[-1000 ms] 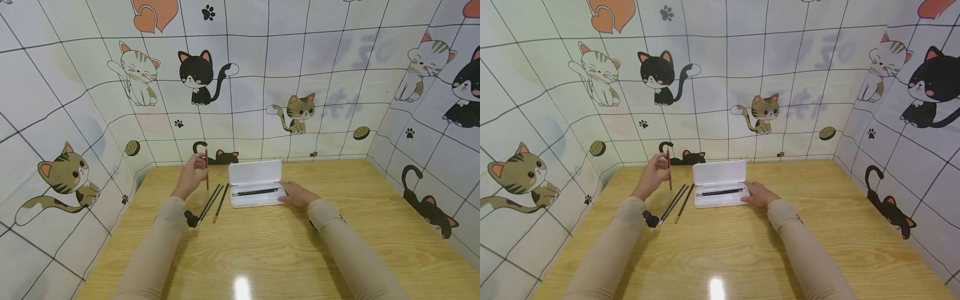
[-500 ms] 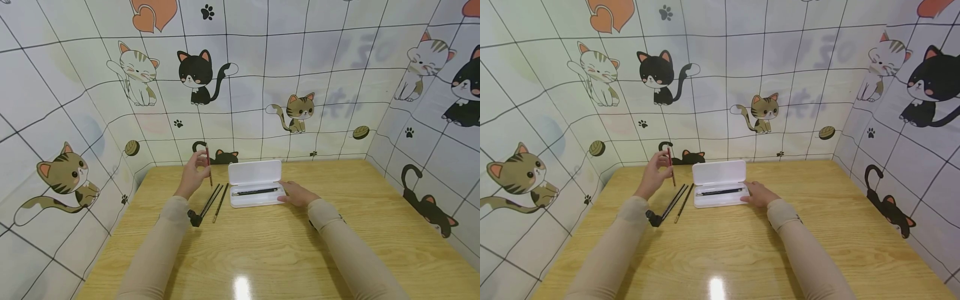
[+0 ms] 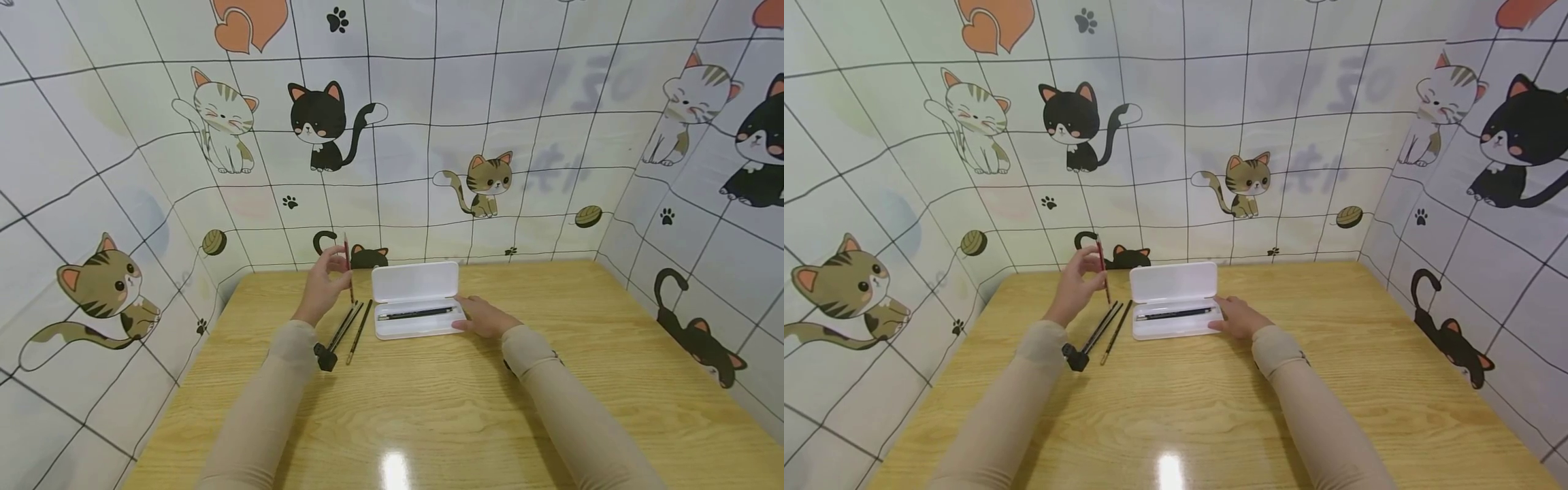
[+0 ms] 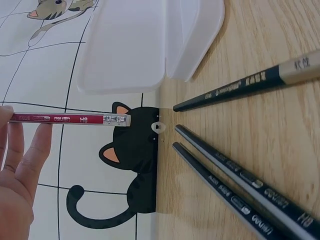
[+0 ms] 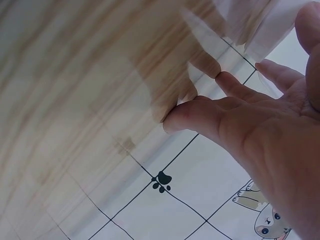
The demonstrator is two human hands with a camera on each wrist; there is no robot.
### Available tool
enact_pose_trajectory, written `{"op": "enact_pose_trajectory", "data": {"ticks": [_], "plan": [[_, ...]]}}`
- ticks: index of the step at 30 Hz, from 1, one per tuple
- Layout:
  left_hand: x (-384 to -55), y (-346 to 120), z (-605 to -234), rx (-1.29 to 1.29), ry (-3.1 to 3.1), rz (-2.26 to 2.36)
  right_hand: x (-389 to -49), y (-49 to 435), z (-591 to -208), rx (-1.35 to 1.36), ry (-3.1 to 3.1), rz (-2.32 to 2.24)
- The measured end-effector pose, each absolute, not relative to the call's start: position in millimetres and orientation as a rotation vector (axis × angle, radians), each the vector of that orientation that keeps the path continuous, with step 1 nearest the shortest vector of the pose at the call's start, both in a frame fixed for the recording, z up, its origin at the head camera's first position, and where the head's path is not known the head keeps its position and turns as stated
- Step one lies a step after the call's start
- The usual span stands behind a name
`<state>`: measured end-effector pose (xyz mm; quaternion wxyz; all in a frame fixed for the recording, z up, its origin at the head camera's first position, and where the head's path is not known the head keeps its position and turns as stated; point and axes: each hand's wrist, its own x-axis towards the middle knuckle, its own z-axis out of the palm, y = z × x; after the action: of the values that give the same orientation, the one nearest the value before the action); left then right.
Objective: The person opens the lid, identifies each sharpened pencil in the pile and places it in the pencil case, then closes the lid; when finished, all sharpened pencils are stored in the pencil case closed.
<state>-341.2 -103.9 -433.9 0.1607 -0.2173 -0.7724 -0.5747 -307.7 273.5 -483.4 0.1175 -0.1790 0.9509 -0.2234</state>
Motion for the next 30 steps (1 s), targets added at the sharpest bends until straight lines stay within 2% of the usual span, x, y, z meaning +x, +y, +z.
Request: {"op": "enact_pose_trajectory", "data": {"ticks": [30], "plan": [[-349, -65, -448, -0.664, -2.139, -1.617, -305, 272, -482, -0.530, 2.804, -0.645]]}}
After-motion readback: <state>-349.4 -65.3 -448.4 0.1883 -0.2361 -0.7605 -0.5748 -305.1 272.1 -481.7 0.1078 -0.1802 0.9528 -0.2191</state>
